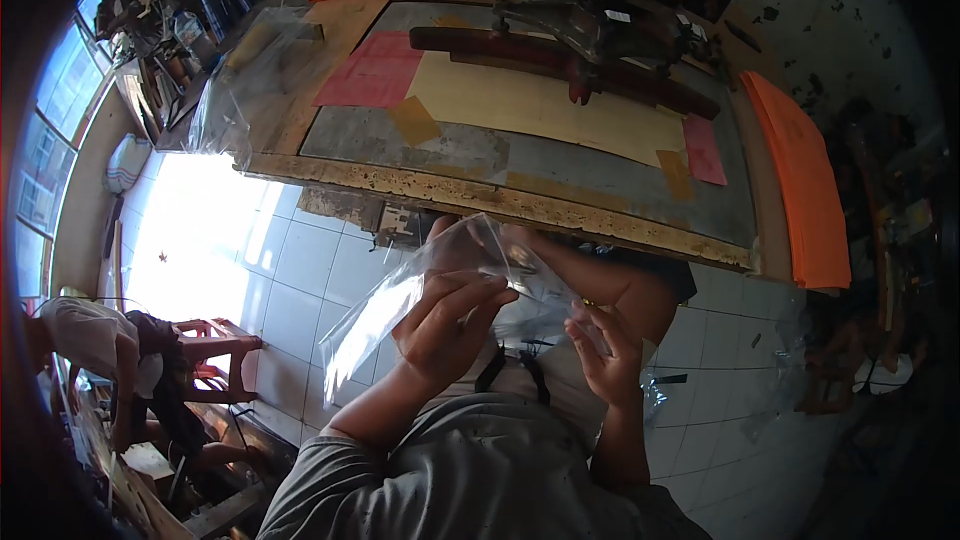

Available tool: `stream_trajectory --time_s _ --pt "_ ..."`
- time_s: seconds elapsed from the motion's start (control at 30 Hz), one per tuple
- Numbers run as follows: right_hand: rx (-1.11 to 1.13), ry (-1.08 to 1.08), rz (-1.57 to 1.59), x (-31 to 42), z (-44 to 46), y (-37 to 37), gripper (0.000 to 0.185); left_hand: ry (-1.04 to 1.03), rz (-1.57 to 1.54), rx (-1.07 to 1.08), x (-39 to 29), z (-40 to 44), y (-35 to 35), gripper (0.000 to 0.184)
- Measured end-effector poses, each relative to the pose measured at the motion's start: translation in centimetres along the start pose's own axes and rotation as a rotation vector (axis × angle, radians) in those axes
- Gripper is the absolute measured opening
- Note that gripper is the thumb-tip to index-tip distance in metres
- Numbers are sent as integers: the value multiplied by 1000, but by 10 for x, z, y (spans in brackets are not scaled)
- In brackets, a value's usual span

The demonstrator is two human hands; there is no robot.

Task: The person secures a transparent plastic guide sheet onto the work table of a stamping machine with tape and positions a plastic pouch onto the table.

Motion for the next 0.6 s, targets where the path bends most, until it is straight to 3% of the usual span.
stream_trajectory --time_s 0.2,0.3,0.4,0.5,0.6 --pt "-106 -33 18 9 -10 -15 47 -11 324 -62 -3 7 1 19" --pt "-122 -37 4 12 -15 -14 47 443 -30 225 1 11 -6 13" --pt "-120 -25 -24 9 -19 -11 46 316 -275 291 11 14 -12 9" --pt "-62 -85 -27 8 -21 -7 41 241 -292 205 3 19 -5 8" --pt "-8 -164 -75 18 -15 -5 36 315 -463 143 -3 18 -6 12"
Point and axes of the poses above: each hand's wrist, its own z-axis towards the middle knuckle, its own y-axis out of the back of the hand, x = y × z, the point moved 3 cm from there along z, towards the middle knuckle, and after that the axes turned 15 degrees about z, right-handed, at the moved point
